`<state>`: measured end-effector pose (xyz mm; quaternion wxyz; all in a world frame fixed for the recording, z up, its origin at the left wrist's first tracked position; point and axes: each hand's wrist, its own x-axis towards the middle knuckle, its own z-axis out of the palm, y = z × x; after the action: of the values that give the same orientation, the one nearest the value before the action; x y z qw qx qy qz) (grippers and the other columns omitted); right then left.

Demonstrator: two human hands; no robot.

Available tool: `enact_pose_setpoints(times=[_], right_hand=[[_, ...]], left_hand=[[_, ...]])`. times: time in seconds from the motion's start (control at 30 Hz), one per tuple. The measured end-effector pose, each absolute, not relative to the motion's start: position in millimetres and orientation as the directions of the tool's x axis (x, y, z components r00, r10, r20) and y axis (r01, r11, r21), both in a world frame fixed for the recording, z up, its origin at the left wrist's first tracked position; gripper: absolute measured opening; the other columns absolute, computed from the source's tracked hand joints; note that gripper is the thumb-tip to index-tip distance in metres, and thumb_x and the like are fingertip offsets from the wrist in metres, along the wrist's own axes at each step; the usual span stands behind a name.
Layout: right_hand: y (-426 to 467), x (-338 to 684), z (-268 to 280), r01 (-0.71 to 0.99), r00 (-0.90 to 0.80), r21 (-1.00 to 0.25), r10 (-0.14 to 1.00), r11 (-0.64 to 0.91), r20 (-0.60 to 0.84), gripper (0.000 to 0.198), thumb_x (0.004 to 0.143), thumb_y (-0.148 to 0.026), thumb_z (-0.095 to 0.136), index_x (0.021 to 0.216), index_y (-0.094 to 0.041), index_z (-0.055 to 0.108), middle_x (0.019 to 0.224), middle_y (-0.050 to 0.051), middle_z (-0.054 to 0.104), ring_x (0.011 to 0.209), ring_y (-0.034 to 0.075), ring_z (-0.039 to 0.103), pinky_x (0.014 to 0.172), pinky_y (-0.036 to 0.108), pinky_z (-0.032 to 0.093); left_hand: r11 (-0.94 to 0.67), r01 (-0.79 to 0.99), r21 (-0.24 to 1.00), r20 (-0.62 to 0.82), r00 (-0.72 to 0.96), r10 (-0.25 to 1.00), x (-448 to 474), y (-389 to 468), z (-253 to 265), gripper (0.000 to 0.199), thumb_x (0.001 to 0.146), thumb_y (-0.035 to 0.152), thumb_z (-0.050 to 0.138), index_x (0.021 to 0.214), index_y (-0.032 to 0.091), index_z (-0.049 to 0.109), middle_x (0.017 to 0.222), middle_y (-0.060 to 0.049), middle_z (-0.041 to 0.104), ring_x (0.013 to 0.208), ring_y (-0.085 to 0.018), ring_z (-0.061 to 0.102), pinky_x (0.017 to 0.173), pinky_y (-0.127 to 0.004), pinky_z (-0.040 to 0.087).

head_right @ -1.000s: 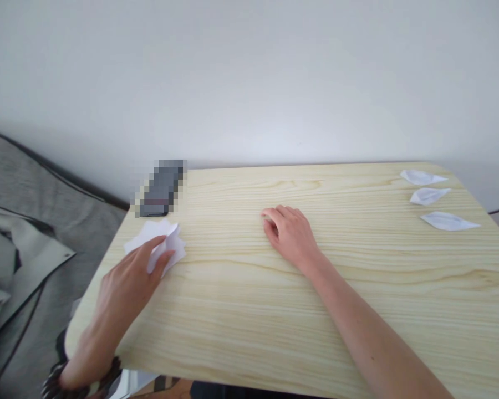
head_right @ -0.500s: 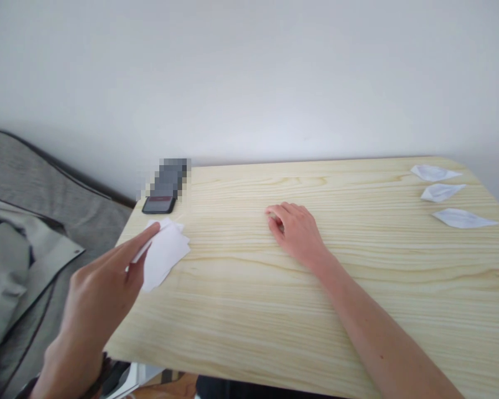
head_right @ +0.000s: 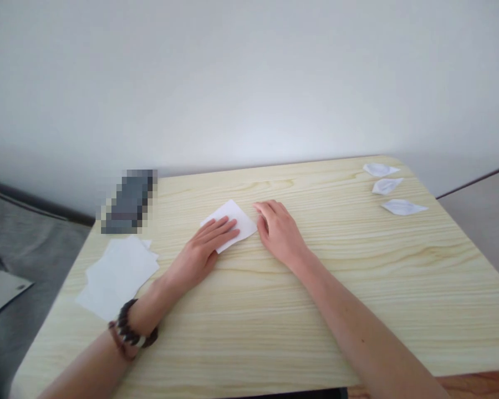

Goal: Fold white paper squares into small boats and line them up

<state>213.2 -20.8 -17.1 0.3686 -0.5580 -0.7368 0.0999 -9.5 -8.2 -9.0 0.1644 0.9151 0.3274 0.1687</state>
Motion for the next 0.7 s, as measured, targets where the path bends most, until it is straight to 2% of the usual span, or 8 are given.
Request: enact_pose_setpoints(times=[0.07,0.13,0.2,0.3,0.4,0.53,0.63,0.7], right_hand=[[-19,217,-18,0.743,-0.098,-0.564,0.892,0.361,0.442,0.036,0.085,-0.007,0.040,0.115,-0.017,0.058,0.111,0.012,0.065,0.105,0.024,0.059,0.095,0.041,0.047],[-19,219,-16,0.721,-0.132,-0.577,0.894,0.384,0.429,0.036,0.084,-0.006,0.041,0.113,-0.018,0.059,0.114,0.011,0.065,0.107,0.023,0.059,0.095,0.040,0.047],[-21,220,-11,0.688,-0.198,-0.597,0.898,0.413,0.393,0.029,0.084,-0.009,0.045,0.106,-0.018,0.061,0.109,0.010,0.067,0.102,0.023,0.060,0.089,0.038,0.049],[-25,221,-2,0.642,-0.317,-0.639,0.905,0.424,0.283,0.017,0.085,-0.015,0.049,0.092,-0.019,0.064,0.082,0.004,0.068,0.073,0.018,0.060,0.074,0.033,0.047],[-28,222,4,0.553,-0.361,-0.715,0.896,0.428,0.257,0.012,0.086,-0.025,0.053,0.085,-0.020,0.064,0.077,0.002,0.068,0.070,0.016,0.059,0.071,0.030,0.046],[-29,225,3,0.374,-0.400,-0.862,0.898,0.342,0.183,0.024,0.087,-0.042,0.057,0.084,-0.019,0.064,0.078,0.003,0.068,0.070,0.016,0.061,0.064,0.027,0.047],[-28,227,-2,0.250,-0.343,-0.939,0.929,0.236,0.143,0.039,0.085,-0.054,0.058,0.100,-0.019,0.065,0.078,0.004,0.069,0.072,0.018,0.064,0.062,0.027,0.050],[-29,227,-4,0.142,-0.322,-0.972,0.937,0.186,0.132,0.052,0.085,-0.063,0.050,0.106,-0.017,0.064,0.073,0.004,0.068,0.062,0.016,0.062,0.055,0.026,0.049]], left_hand=[[-0.641,0.500,0.582,0.225,0.658,0.718,-4,-1,-7,0.043,0.088,0.007,0.037,0.122,0.018,0.061,0.129,-0.006,0.063,0.128,-0.020,0.052,0.111,-0.044,0.038],[-0.439,0.510,0.739,0.180,0.479,0.859,0,5,-4,0.032,0.093,0.024,0.044,0.116,0.017,0.065,0.113,-0.006,0.072,0.104,-0.020,0.067,0.094,-0.036,0.052],[-0.334,0.485,0.808,0.140,0.393,0.909,2,6,-2,0.031,0.092,0.035,0.050,0.111,0.018,0.067,0.102,-0.005,0.074,0.088,-0.019,0.069,0.080,-0.030,0.055],[-0.325,0.456,0.829,0.172,0.345,0.923,1,5,-1,0.030,0.089,0.039,0.055,0.105,0.018,0.070,0.095,-0.003,0.074,0.078,-0.016,0.067,0.073,-0.026,0.052],[-0.277,0.468,0.839,0.158,0.278,0.948,0,2,0,0.028,0.086,0.041,0.058,0.096,0.017,0.070,0.078,-0.001,0.071,0.059,-0.011,0.057,0.056,-0.022,0.045],[-0.199,0.507,0.838,0.071,0.260,0.963,1,1,0,0.035,0.081,0.047,0.062,0.071,0.014,0.063,0.051,0.004,0.053,0.046,-0.008,0.040,0.042,-0.021,0.027],[-0.191,0.489,0.851,0.043,0.298,0.954,1,0,-2,0.040,0.082,0.050,0.061,0.062,0.016,0.056,0.048,0.005,0.046,0.044,-0.007,0.037,0.042,-0.020,0.025],[-0.190,0.468,0.863,0.031,0.327,0.944,1,-1,-3,0.043,0.081,0.052,0.060,0.059,0.016,0.052,0.046,0.006,0.043,0.043,-0.007,0.038,0.042,-0.020,0.027]])
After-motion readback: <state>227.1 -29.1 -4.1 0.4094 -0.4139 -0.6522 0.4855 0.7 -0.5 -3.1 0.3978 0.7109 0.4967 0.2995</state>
